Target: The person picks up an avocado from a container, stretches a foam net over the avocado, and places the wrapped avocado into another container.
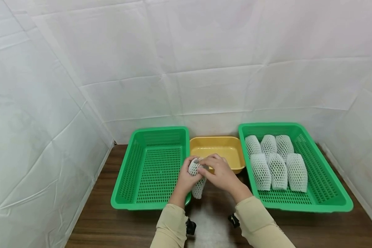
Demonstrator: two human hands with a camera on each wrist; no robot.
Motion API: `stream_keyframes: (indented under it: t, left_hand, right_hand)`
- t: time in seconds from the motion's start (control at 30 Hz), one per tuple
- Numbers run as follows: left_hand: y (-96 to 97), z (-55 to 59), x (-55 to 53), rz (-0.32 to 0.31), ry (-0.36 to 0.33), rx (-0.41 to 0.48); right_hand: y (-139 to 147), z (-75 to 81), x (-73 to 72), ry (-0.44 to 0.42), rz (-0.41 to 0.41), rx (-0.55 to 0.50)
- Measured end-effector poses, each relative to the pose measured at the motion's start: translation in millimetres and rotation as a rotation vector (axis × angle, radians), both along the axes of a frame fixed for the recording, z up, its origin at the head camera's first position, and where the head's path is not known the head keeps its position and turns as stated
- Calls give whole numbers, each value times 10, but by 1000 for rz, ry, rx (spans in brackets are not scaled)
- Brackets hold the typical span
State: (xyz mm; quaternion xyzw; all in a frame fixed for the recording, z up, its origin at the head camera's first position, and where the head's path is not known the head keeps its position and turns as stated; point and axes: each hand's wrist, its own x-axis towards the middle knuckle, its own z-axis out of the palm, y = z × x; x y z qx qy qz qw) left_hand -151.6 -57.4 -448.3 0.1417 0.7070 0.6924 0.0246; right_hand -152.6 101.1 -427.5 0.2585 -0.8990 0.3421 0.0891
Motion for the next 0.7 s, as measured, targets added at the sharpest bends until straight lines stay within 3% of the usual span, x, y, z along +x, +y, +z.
stream_keyframes:
  t: [0.23, 0.53, 0.63, 0.7]
  left_hand:
    - [4, 46, 26, 10, -34, -16]
    - [2, 36, 15, 20, -25, -55]
    - [7, 23, 0, 39, 24, -72]
    - [14, 7, -7, 54, 62, -64]
  right_hand:
    - [-18, 12, -17, -37, -20, 11]
    - [-16, 0, -24, -55, -13, 31]
    - [-17, -13, -17, -57, -17, -29]
    - [-16, -48, -12, -97, -31, -148]
